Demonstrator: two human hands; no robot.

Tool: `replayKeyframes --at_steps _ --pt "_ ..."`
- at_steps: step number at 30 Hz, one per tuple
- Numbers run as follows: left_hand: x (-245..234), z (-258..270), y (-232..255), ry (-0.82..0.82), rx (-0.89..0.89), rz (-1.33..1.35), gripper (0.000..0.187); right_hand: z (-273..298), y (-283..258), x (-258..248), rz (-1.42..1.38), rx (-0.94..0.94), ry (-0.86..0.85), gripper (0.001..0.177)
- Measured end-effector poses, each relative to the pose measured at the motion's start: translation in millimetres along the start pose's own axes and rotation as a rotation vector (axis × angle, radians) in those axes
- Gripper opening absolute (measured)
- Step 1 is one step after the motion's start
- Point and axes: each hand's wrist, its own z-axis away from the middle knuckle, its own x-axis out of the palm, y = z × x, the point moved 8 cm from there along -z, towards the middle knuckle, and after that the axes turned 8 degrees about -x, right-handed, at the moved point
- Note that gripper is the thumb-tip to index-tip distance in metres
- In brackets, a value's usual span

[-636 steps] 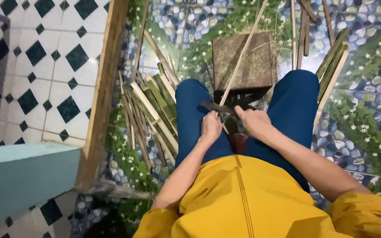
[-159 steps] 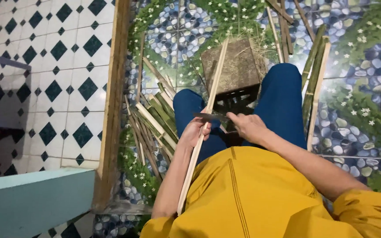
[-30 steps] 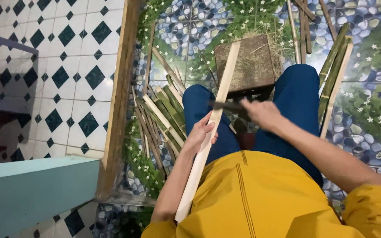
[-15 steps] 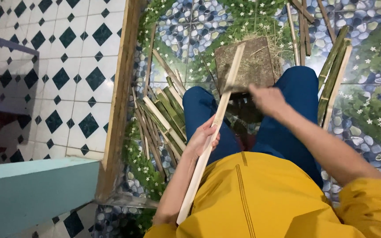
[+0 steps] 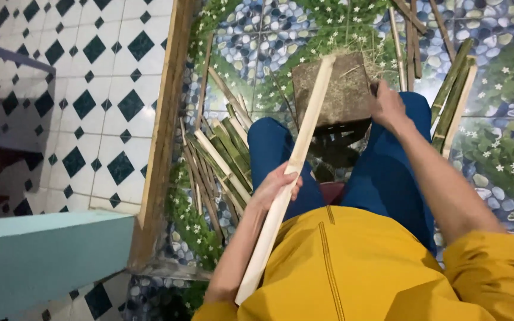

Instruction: A person is sitting on the floor using a knife to shave and thin out long strips of wood or bamboo against a wooden block.

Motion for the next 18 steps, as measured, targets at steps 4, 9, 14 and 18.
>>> replayKeyframes --at_steps 4,9,14,18 --pt "21 7 35 -0.031 0.029 0.015 0.075 36 -5 49 0.041 -0.049 -0.015 0.03" --pt "0 -29 36 0.131 -0.022 -0.175 0.073 94 -40 102 0.321 -0.326 -0.159 0.034" --pt "-19 -55 5 0.186 -0.1 -0.193 0.06 140 -89 113 0.427 -0.681 -0.052 0.039" --pt "-7 -53 2 0.131 -0.113 -0.119 0.064 112 -77 124 0.418 -0.725 -0.016 0.034"
